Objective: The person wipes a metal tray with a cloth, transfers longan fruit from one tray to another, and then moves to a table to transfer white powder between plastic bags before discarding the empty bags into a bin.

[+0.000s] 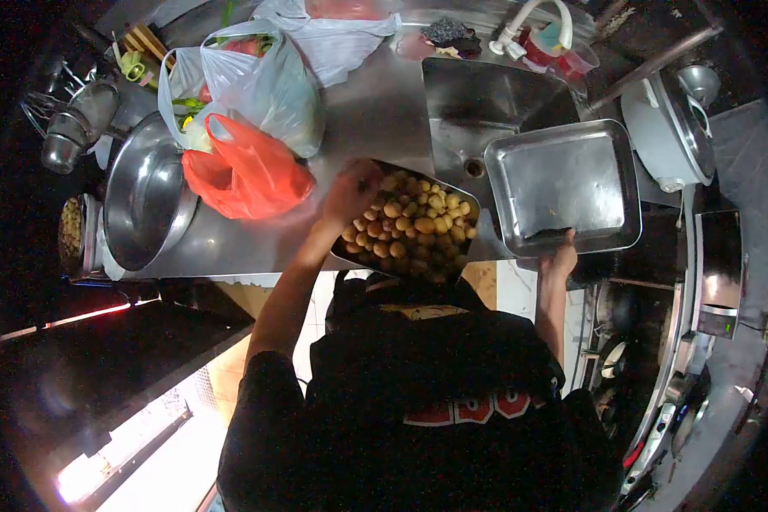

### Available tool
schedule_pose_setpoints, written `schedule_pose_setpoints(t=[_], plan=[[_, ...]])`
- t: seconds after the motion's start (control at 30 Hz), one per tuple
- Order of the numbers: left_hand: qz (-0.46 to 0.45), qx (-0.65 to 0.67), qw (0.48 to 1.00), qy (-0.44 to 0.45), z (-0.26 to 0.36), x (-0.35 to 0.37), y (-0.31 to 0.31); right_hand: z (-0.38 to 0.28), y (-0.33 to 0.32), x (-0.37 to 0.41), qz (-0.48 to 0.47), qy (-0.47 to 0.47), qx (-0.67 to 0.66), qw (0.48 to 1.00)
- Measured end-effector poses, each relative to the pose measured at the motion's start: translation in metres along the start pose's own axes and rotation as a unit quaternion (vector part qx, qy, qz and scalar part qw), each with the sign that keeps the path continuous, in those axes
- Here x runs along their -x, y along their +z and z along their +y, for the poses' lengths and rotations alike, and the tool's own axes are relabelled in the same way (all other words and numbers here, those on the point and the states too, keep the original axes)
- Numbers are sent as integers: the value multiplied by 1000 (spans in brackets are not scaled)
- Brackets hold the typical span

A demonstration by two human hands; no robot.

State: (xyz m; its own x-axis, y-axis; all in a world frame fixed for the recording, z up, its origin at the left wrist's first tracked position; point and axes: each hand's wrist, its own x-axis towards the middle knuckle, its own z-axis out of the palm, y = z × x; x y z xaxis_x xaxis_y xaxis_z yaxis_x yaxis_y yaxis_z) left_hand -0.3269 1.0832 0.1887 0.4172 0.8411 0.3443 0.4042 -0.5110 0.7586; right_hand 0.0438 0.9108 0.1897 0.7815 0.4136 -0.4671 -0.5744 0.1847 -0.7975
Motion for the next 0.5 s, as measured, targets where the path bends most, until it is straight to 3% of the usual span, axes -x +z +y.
schedule_pose_setpoints(t=[0.17, 0.23, 0.27, 0.33, 0.43, 0.5], plan=[[72, 44, 996, -15, -11, 0, 9, 2, -3, 0, 3, -4, 18, 1000], [141, -44, 988, 46, -6, -7, 16, 5, -5, -4, -46, -2, 2, 999], [142, -44, 988, 44, -6, -9, 14, 6, -5, -7, -46, -1, 4, 999], [36, -40, 992, 117, -6, -11, 11, 7, -3, -13, -72, 6, 28, 997], [13, 26, 999, 45, -7, -10, 12, 10, 5, -23, -57, 6, 38, 998], [58, 26, 998, 5, 8, -8, 2, -1, 24, -6, -32, 21, 67, 997]])
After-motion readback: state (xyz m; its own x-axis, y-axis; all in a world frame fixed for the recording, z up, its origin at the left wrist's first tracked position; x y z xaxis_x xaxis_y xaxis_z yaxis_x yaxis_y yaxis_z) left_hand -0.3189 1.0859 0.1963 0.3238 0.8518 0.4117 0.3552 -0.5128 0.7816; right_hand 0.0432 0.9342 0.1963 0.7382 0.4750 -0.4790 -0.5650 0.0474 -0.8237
